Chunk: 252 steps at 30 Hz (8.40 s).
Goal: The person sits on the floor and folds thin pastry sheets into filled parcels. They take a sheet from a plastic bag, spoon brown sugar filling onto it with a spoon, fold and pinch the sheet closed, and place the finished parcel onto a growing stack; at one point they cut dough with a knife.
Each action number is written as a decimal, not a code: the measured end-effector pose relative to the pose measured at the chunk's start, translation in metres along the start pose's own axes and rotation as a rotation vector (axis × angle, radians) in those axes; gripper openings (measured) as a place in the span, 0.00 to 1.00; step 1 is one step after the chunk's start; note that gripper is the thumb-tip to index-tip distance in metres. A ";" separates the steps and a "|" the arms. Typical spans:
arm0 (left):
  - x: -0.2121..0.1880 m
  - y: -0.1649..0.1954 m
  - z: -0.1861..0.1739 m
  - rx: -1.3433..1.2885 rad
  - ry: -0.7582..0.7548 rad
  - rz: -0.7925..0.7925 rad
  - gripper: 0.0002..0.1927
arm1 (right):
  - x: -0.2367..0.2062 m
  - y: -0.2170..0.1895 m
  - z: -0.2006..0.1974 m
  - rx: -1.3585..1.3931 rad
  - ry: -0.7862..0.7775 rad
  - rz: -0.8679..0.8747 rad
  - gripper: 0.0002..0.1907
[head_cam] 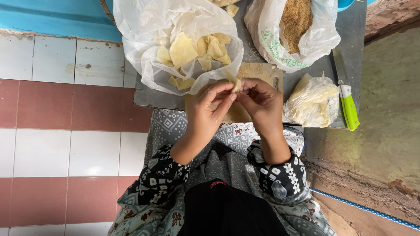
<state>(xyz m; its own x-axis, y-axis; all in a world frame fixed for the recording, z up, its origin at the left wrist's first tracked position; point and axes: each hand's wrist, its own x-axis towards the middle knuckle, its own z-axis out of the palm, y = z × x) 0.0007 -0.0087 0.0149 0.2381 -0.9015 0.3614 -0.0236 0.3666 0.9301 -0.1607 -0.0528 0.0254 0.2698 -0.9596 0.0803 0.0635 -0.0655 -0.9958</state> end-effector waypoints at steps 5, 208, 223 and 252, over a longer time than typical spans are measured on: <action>-0.012 -0.010 0.002 -0.250 -0.005 -0.160 0.07 | -0.016 -0.009 0.008 -0.228 -0.035 -0.079 0.16; -0.009 0.011 -0.004 0.855 -0.264 0.179 0.07 | -0.032 -0.067 -0.134 -1.036 0.378 -0.401 0.05; -0.006 0.006 0.007 0.909 -0.304 0.085 0.09 | 0.012 -0.077 -0.124 -1.071 0.297 -0.386 0.03; -0.007 -0.015 0.028 0.582 -0.312 -0.039 0.10 | -0.132 -0.015 -0.166 -1.289 0.498 -0.085 0.20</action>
<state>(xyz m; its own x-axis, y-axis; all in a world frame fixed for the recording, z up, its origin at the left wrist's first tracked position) -0.0278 -0.0145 0.0001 -0.0409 -0.9682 0.2470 -0.5628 0.2266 0.7949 -0.3565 0.0295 0.0223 -0.0758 -0.9175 0.3906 -0.9352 -0.0705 -0.3470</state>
